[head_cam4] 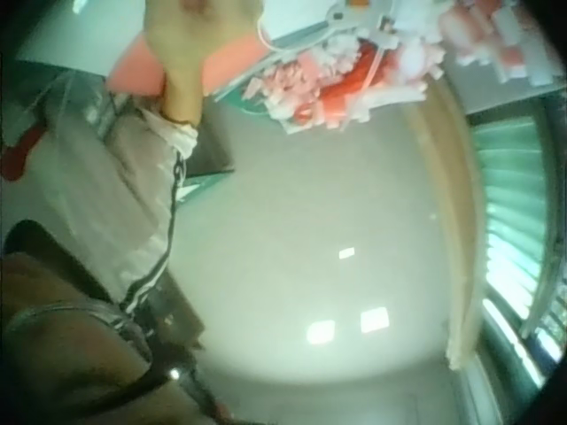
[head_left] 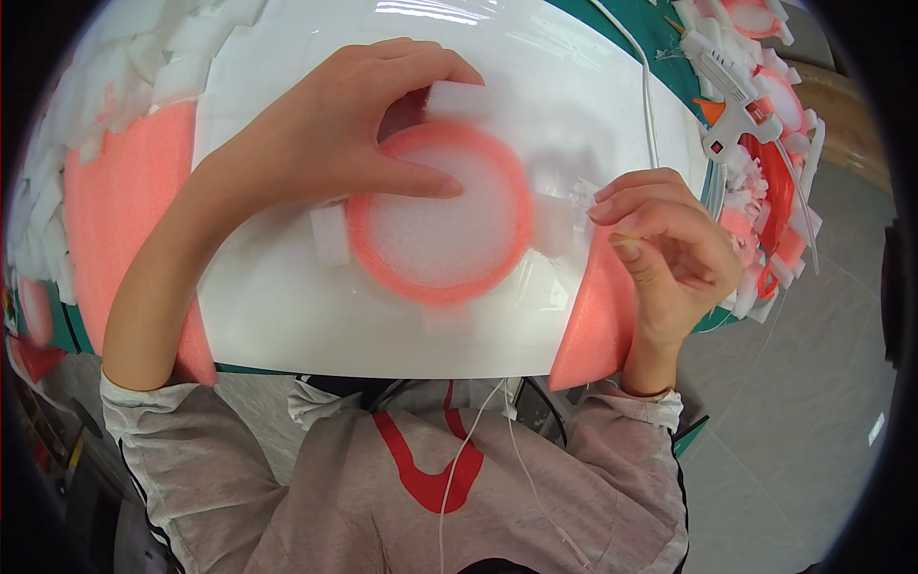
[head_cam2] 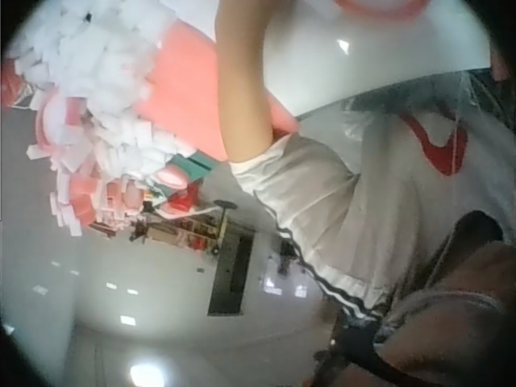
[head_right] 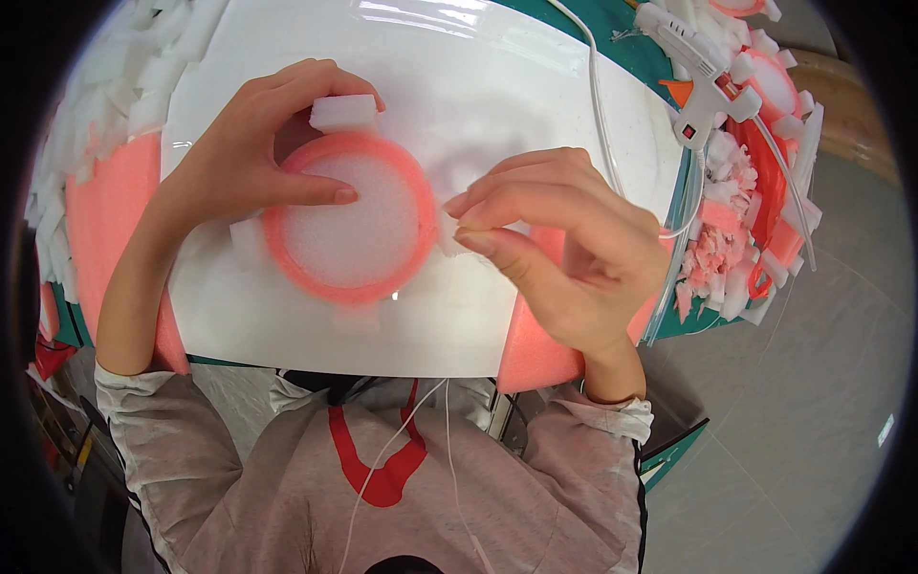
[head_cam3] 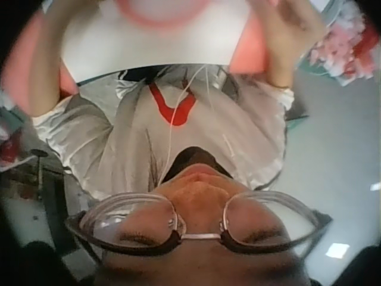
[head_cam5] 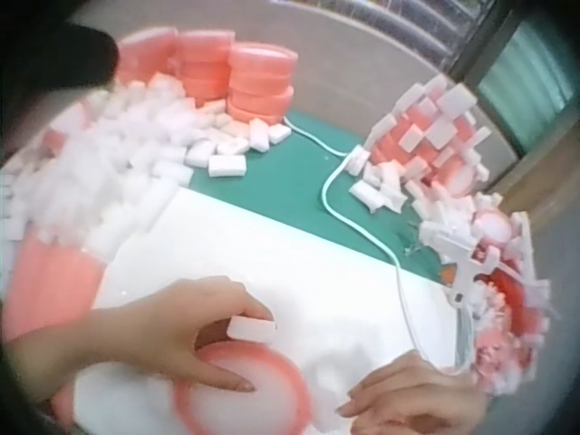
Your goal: Assembling foam ring components using a hot glue gun.
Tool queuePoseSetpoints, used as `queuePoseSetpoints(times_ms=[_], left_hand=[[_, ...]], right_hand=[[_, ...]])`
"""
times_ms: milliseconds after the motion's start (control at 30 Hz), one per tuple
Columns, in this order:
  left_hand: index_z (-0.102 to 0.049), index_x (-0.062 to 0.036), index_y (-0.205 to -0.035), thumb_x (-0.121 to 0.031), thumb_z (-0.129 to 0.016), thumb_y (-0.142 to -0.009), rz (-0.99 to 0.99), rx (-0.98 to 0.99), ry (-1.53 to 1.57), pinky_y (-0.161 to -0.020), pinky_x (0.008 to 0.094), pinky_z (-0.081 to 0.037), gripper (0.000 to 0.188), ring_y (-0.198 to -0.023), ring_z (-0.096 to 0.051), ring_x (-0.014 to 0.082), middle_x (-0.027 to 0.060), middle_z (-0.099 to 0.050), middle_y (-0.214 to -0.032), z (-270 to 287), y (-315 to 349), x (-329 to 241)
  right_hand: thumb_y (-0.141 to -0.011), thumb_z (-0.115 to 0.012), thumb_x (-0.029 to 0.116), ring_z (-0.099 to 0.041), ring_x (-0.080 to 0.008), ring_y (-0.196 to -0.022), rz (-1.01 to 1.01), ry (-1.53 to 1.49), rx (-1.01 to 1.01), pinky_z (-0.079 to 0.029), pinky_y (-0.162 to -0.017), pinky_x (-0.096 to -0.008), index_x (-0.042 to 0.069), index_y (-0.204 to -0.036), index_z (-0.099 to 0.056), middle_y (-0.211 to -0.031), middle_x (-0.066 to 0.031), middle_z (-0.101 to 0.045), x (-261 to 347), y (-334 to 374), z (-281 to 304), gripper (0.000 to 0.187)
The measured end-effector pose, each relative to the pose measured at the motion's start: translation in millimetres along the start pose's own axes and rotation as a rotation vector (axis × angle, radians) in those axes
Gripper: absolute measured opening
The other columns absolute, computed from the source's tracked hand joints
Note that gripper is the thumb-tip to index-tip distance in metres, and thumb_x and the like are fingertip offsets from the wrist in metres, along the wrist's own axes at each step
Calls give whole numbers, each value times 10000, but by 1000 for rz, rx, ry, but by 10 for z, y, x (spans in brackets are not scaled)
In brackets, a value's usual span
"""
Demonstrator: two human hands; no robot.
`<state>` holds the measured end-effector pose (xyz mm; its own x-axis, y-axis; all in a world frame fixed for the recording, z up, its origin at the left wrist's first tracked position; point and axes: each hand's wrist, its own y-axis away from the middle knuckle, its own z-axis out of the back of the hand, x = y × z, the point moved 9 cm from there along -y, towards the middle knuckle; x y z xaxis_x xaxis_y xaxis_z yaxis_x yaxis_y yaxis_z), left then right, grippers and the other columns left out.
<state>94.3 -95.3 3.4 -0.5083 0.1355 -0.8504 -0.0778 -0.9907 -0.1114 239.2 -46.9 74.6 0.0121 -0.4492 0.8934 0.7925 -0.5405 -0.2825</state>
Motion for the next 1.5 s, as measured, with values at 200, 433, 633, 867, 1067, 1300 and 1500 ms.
queuePoseSetpoints(times_ms=[200, 433, 633, 867, 1067, 1300, 1500], left_hand=[[-528, -40, -986, -93, -697, -543, -13, 5, -5, -578, 247, -403, 477, -682, -466, 155, 48, -504, -870, -3, -8, -20], [-530, -47, -986, -93, -697, -547, -29, -7, -11, -568, 246, -393, 472, -676, -456, 153, 43, -502, -861, -7, -6, -14], [-528, -47, -987, -88, -695, -553, -46, -24, -2, -574, 244, -398, 467, -673, -457, 151, 40, -497, -863, 7, -25, -35], [-525, -45, -989, -95, -700, -562, -15, 5, 13, -600, 250, -416, 464, -686, -474, 161, 49, -499, -865, -7, 14, -1], [-524, -46, -993, -113, -708, -571, -53, 0, 36, -600, 249, -403, 466, -684, -463, 160, 44, -503, -858, -21, 5, 4], [-524, -51, -1013, -155, -716, -586, -120, -27, -31, -597, 250, -386, 480, -666, -411, 150, 33, -508, -835, 16, 11, -36], [-520, -48, -1027, -183, -718, -588, -54, -11, -49, -621, 256, -391, 500, -685, -415, 159, 38, -512, -855, -15, -18, -11]], right_hand=[[-647, -655, -26, -574, -235, -828, 153, 113, -2, -422, -750, -319, -20, -776, -587, -848, -167, -616, 94, 25, -31, 145], [-811, -570, 155, -552, -220, -900, 39, -60, -187, -387, -811, -299, 15, -834, -505, -956, -207, -585, -67, 59, 324, 156], [-821, -558, 184, -520, -213, -928, 29, -156, -423, -366, -842, -327, 42, -827, -508, -974, -165, -578, -113, 134, 800, 151], [-797, -587, 135, -421, -156, -774, -20, -540, -475, -316, -773, -303, 70, -836, -432, -863, -21, -494, 223, 138, 1004, 173], [-720, -635, 29, -363, -111, -677, -87, -418, -446, -307, -719, -258, 93, -836, -408, -731, 28, -394, 334, 789, 1686, 262], [-772, -570, 9, -390, -136, -713, -295, -568, -746, -338, -732, -257, 44, -911, -434, -735, -15, -419, 93, 2370, 2763, 198], [-822, -515, 59, -471, -159, -676, -437, -516, -1074, -412, -674, -268, 34, -908, -510, -743, -39, -524, -171, 4579, 3894, 89]])
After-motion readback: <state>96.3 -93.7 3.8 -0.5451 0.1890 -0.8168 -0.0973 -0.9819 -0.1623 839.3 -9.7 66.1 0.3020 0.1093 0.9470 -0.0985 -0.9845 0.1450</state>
